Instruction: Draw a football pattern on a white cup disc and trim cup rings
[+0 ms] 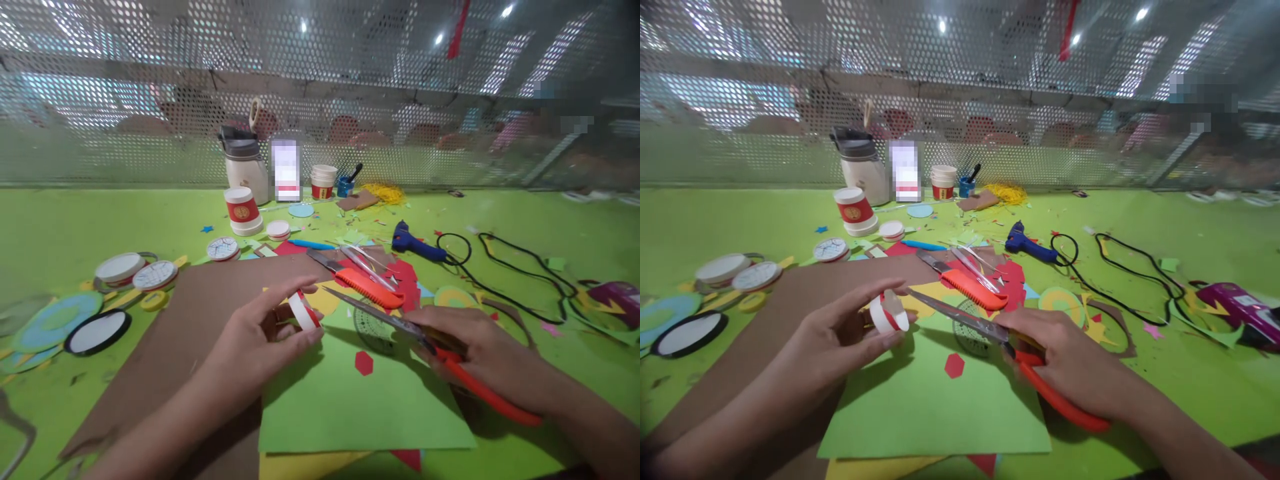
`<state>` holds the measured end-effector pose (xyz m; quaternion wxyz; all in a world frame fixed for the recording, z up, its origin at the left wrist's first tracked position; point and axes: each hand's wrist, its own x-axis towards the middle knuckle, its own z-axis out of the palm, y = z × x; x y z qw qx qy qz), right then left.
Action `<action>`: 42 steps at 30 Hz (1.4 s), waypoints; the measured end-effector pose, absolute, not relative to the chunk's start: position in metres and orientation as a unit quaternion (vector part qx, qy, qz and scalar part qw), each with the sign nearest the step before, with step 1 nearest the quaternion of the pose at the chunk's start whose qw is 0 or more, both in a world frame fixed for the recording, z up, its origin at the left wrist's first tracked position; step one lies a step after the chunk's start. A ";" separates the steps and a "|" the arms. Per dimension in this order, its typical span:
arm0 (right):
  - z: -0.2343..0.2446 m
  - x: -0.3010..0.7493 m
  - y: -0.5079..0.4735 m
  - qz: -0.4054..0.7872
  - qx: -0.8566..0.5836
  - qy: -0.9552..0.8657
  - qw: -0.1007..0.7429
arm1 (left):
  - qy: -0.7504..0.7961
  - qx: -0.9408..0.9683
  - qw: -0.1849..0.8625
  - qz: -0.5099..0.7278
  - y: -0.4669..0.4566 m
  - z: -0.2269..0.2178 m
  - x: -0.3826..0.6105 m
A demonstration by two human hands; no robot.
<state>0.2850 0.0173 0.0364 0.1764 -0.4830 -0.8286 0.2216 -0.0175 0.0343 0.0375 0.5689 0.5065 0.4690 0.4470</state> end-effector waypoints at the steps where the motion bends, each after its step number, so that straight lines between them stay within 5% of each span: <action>1: 0.036 0.285 0.017 0.218 -0.480 -0.832 0.171 | 0.478 0.493 0.573 0.448 0.034 0.039 -0.017; 22: 0.025 0.287 0.015 0.150 -0.488 -0.845 0.159 | 0.428 0.398 0.672 0.454 0.041 0.036 -0.029; 42: 0.024 0.283 0.011 0.140 -0.505 -0.839 0.150 | 0.476 0.467 0.559 0.494 0.043 0.038 -0.020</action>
